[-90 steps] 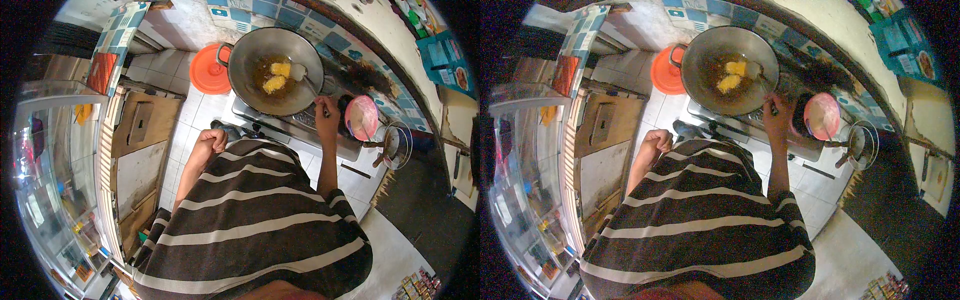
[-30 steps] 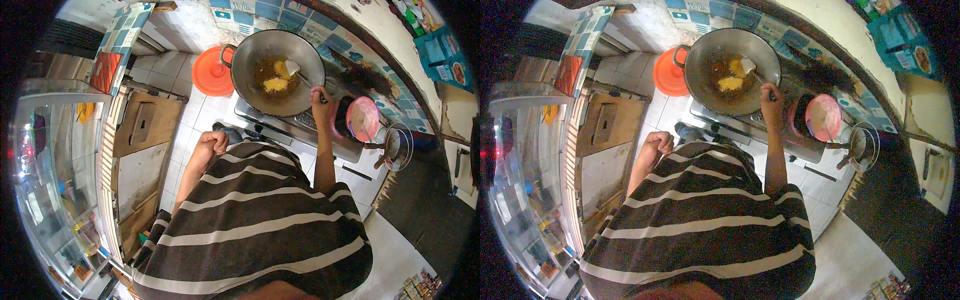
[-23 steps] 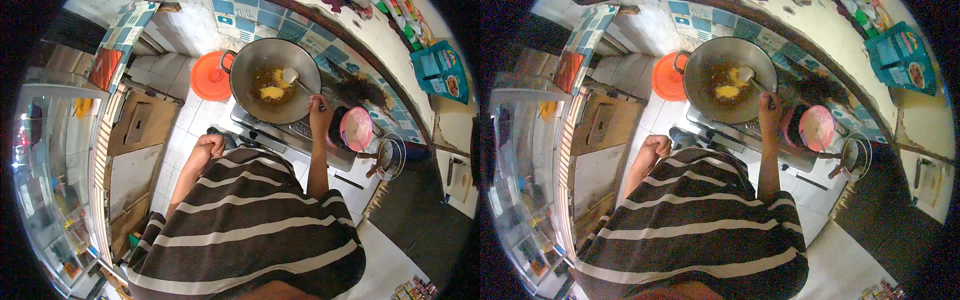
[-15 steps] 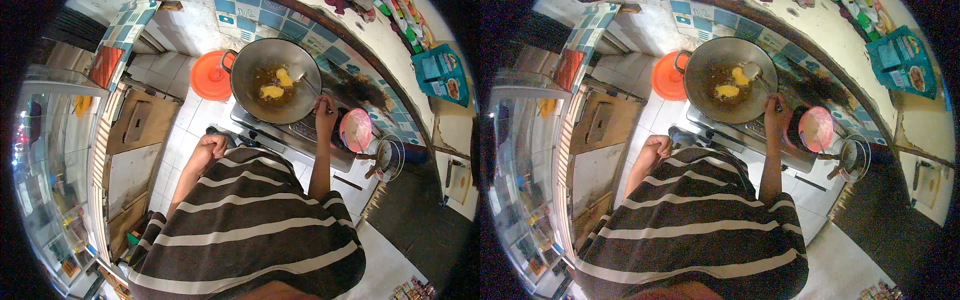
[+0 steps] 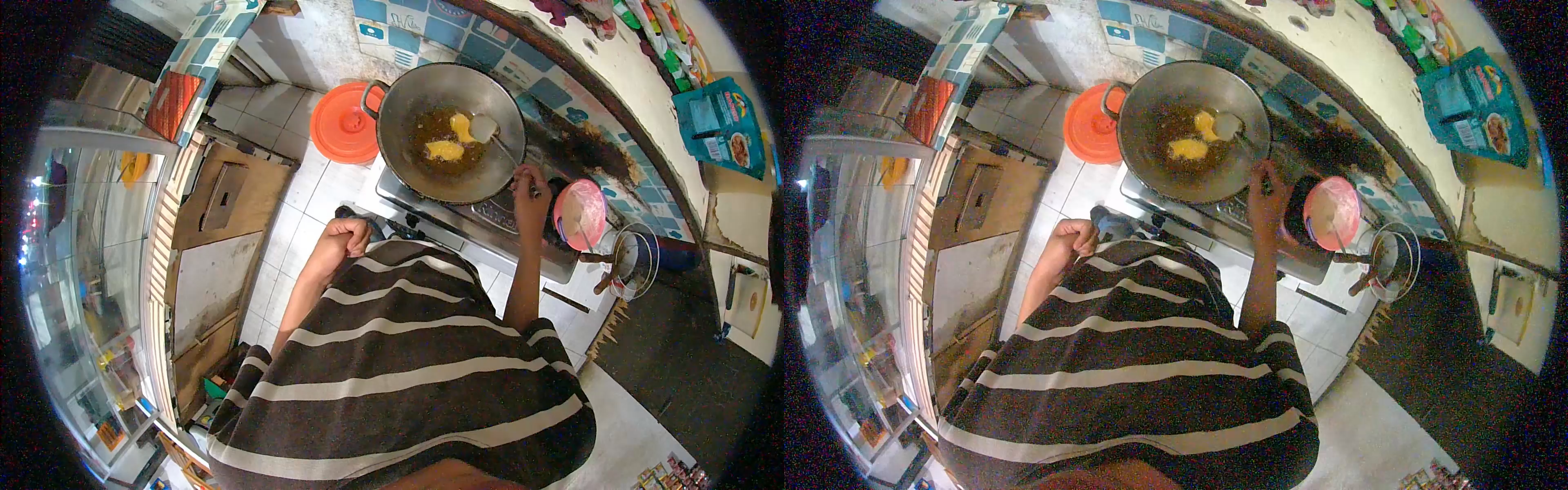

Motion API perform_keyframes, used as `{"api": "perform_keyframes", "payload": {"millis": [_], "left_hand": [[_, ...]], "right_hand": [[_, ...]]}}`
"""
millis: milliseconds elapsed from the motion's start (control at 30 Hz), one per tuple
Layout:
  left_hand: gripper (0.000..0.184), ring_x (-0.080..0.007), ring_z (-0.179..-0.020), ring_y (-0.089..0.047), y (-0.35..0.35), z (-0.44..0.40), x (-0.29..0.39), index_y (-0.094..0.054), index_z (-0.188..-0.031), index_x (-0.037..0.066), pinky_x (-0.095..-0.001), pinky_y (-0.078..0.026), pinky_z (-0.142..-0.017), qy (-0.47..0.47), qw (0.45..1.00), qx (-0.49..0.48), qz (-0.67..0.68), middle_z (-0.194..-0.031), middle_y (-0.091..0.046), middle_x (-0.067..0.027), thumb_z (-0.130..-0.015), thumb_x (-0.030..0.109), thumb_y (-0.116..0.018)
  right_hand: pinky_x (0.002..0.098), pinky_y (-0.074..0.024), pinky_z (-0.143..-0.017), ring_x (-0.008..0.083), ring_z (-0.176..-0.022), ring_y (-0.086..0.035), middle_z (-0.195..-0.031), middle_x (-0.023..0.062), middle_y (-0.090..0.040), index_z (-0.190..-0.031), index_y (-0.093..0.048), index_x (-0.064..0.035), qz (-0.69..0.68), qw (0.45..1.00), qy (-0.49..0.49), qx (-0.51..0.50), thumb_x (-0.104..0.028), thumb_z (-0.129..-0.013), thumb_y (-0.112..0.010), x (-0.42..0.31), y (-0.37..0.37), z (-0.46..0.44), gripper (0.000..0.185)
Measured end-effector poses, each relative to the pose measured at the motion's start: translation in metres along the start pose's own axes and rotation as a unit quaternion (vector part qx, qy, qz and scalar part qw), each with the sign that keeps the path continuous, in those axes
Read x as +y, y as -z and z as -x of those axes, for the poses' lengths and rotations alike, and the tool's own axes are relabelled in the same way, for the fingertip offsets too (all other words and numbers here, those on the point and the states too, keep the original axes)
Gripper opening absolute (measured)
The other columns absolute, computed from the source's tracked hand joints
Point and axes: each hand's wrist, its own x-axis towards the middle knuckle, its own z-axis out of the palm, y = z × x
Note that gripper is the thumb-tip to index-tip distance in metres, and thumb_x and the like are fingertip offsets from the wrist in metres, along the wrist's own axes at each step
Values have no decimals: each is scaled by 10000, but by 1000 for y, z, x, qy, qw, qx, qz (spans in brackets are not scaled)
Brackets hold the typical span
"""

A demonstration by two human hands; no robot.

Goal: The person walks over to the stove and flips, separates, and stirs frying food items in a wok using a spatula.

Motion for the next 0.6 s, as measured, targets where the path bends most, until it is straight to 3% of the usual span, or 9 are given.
{"api": "perform_keyframes", "payload": {"millis": [33,100,300,600], "left_hand": [[245,-72,-505,-294,-1,0,0,-360,-547,92,-223,-213,-478,1,1000,-1,1,-548,-367,16,-729,-68,-397],[244,-71,-505,-295,-2,0,2,-363,-547,91,-222,-213,-479,3,1000,-3,2,-548,-368,16,-729,-67,-399],[240,-71,-510,-300,-2,0,0,-364,-547,90,-224,-213,-479,5,1000,7,-18,-549,-368,16,-723,-69,-400],[240,-90,-506,-320,0,-1,-2,-369,-546,97,-226,-233,-489,10,1000,-13,-12,-547,-382,5,-738,-36,-428]], "right_hand": [[273,-397,-697,133,-730,-544,-833,27,-616,-922,-617,-39,17,999,36,-10,-141,-921,-533,-1,1,1,132],[211,-410,-581,74,-654,-511,-803,8,-586,-924,-604,-29,38,996,68,-35,-126,-937,-515,-5,4,4,133],[262,-411,-695,135,-738,-522,-777,51,-574,-883,-587,-18,101,976,181,-59,-45,-862,-551,-29,16,15,50],[411,-300,-992,241,-834,-543,-851,55,-580,-911,-581,-69,188,960,199,-51,-64,-834,-579,-16,4,18,77]]}}
